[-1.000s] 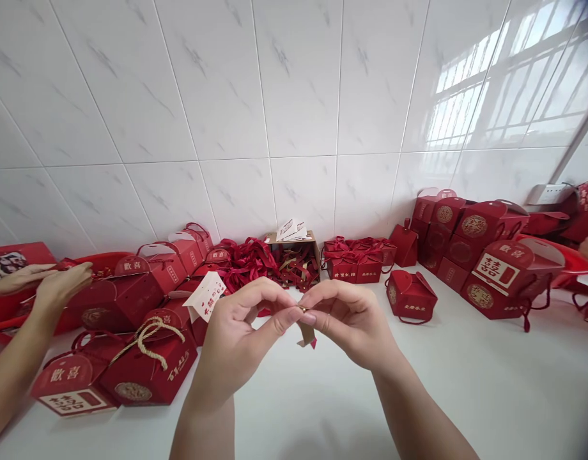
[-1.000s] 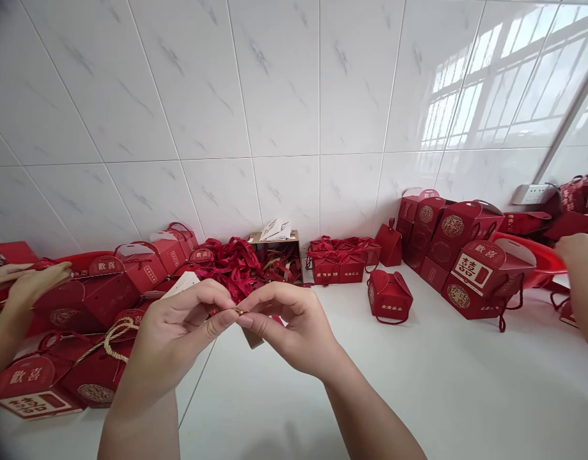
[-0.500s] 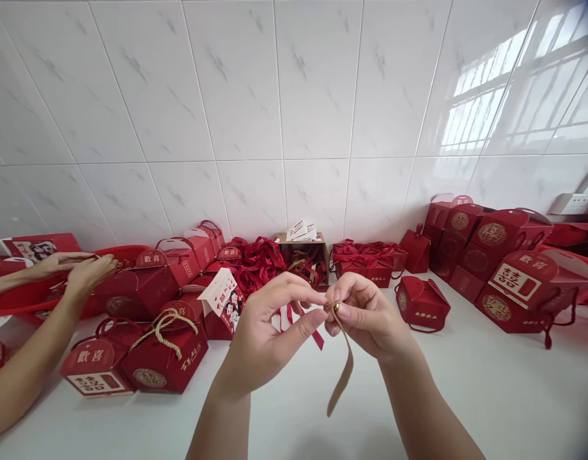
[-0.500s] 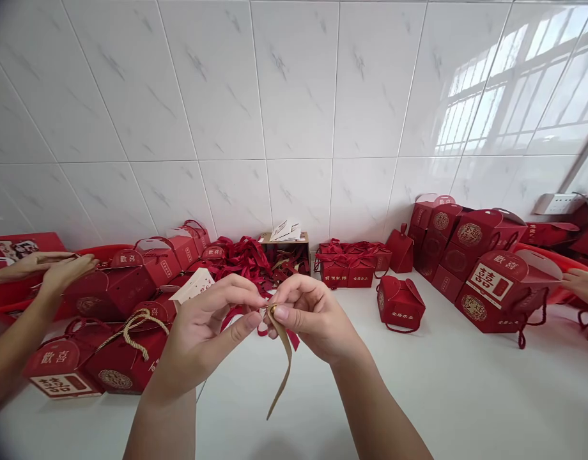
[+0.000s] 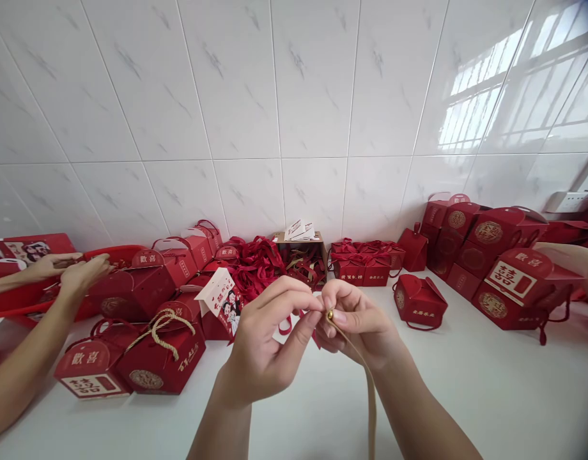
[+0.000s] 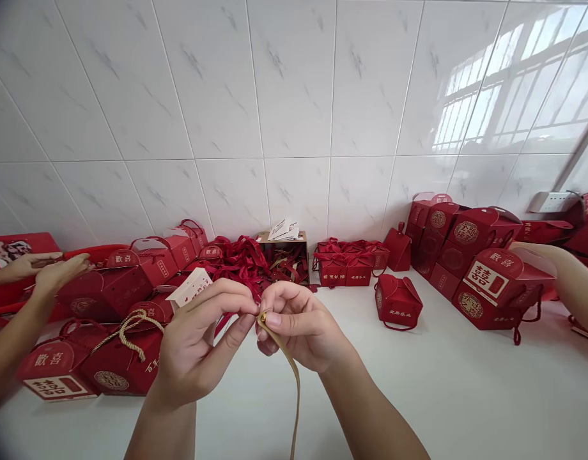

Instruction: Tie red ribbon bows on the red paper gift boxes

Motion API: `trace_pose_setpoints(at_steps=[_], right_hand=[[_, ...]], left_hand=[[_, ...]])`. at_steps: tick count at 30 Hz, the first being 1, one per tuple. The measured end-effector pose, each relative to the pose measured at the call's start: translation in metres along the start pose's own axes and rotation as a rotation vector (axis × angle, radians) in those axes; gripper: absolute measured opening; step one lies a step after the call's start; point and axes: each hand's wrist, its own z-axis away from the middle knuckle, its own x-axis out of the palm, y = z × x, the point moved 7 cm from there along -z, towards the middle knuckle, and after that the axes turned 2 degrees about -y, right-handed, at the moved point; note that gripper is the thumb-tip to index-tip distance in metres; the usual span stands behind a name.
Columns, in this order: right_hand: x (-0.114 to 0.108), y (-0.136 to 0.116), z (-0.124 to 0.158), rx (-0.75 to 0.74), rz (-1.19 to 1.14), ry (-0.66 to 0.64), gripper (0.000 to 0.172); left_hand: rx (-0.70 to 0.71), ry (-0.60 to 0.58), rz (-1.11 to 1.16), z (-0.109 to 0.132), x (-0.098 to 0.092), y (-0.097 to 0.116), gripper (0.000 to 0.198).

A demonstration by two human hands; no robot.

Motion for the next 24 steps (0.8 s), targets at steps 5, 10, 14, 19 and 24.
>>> trace_pose_setpoints(at_steps=[5,10,14,19,24], right_hand=[[0.001,0.004,0.002,0.023,-0.031,-0.028,0.014],[0.005,0.006,0.007,0.075,-0.028,-0.087,0.013],[0.004,0.002,0.006,0.061,-0.01,-0.04,0.014],[0.006,-0.008,0.008,0.035,-0.028,-0.028,0.019],[0.008,-0.017,0.014,0.0,0.042,-0.05,0.023]], left_hand=[[-0.102,-0.042,0.179,-0.002,0.005,-0.005,0.011],[-0.232,-0.119,0.367,0.002,0.014,-0.013,0.013],[-0.286,-0.104,0.275,0.001,0.005,-0.022,0.015],[-0.468,0.345,-0.353,0.016,-0.076,-0.072,0.028],[-0.608,0.764,-0.555,0.071,-0.155,-0.153,0.048]])
